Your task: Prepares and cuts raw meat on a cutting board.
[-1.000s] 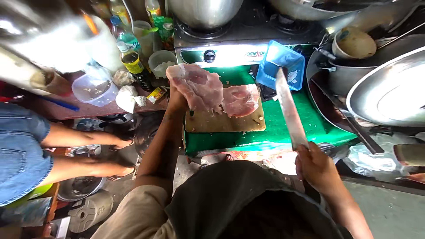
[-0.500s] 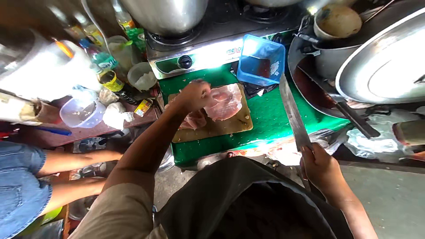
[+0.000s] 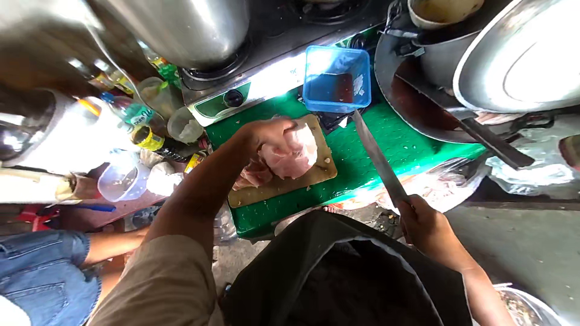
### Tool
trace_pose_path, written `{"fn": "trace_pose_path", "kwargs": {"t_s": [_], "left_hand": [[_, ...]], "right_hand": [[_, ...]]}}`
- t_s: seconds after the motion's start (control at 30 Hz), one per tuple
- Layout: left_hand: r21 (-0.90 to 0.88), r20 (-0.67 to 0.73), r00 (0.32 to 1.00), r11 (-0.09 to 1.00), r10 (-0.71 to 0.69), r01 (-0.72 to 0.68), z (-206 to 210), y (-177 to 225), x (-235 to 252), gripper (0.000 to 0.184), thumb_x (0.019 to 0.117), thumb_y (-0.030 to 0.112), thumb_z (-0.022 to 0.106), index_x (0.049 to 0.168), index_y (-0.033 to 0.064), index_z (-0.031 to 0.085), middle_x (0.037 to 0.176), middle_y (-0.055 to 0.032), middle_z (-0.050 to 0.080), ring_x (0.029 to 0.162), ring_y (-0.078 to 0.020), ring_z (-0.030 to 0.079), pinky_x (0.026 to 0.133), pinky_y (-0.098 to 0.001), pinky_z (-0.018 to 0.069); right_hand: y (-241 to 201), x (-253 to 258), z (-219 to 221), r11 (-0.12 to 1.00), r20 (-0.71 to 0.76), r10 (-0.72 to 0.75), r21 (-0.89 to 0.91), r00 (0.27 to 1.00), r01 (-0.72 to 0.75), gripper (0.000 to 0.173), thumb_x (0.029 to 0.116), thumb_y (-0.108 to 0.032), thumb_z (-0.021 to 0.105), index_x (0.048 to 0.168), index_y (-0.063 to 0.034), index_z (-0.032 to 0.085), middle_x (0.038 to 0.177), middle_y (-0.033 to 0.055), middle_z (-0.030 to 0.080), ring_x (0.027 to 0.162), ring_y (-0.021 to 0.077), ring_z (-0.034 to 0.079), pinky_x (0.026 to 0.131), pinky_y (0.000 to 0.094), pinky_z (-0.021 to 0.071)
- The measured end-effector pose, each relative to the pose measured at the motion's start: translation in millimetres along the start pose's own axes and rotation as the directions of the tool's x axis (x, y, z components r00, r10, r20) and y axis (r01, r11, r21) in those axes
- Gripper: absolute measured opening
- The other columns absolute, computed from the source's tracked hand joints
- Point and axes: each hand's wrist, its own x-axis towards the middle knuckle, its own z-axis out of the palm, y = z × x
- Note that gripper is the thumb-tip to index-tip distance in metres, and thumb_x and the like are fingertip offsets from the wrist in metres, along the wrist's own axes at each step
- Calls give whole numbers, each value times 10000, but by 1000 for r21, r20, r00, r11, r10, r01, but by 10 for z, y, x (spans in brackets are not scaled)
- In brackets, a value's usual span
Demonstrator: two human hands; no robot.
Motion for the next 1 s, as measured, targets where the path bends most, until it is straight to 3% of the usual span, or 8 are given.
{"fn": "trace_pose_path", "kwargs": {"t_s": [0.1,0.2,0.3,0.37,0.5,0.7,0.83,1.0], "left_hand": [[3,-146,944,955,295,-298,292,-235,-152,504,770,35,835,1244,11,666,1153,-187,693,1058,-310,672,951,-528,527],[180,-331,837,900,436,-397,632,-488,-220,479,823,198,834,1267,76,701,1182,-131,729,1080,-275,703,981,-519,536],[189,-452,795,914,404,-358,844,-537,-274,482,853,246,820,1294,93,702,1244,-130,713,1139,-284,686,1011,-523,526],[204,-516,776,932,362,-299,916,-450,-278,482,853,284,809,1285,99,705,1203,-132,730,1093,-302,704,961,-549,544],[142,-501,856,988,123,-59,905,-90,-261,541,929,342,745,1394,101,613,1149,-207,720,1056,-399,697,936,-618,523],[177,-651,736,980,188,-94,1109,-51,-232,463,939,318,691,1317,53,654,1241,-207,685,1121,-396,670,942,-593,523],[164,-727,667,984,165,-65,1288,-20,-306,492,915,328,690,1287,10,648,1203,-234,689,1086,-417,680,912,-581,540],[187,-800,573,981,178,-45,1449,52,-367,461,910,315,717,1232,-12,672,1167,-240,702,1050,-418,697,895,-567,551]], "right_hand": [[76,3,4,1000,-21,-29,-8,999,29,290,1091,-255,453,1044,-6,595,631,23,507,479,82,507,473,288,471],[111,24,10,997,-15,-76,-32,997,76,304,1087,-269,445,1042,-3,586,644,32,503,494,92,502,481,297,463],[74,68,25,994,22,-100,-30,995,101,329,1090,-302,441,1059,-8,587,663,45,514,515,120,521,498,328,480],[19,98,64,993,34,-116,-25,993,117,331,1093,-317,431,1079,-20,579,662,26,508,516,103,515,499,306,474],[-199,134,193,979,14,-202,9,979,202,364,1088,-283,399,1200,14,576,669,44,554,516,132,559,510,342,521],[-713,79,345,943,58,-333,44,941,331,326,1077,-202,395,1182,59,560,630,21,550,511,82,575,522,275,537],[-888,-19,485,920,67,-376,-90,924,381,276,1046,-138,425,1135,75,576,636,88,572,558,186,603,561,358,530],[-947,-198,606,879,24,-411,-256,911,403,252,1024,-113,433,1110,61,593,634,136,593,575,284,639,539,423,526]]}}
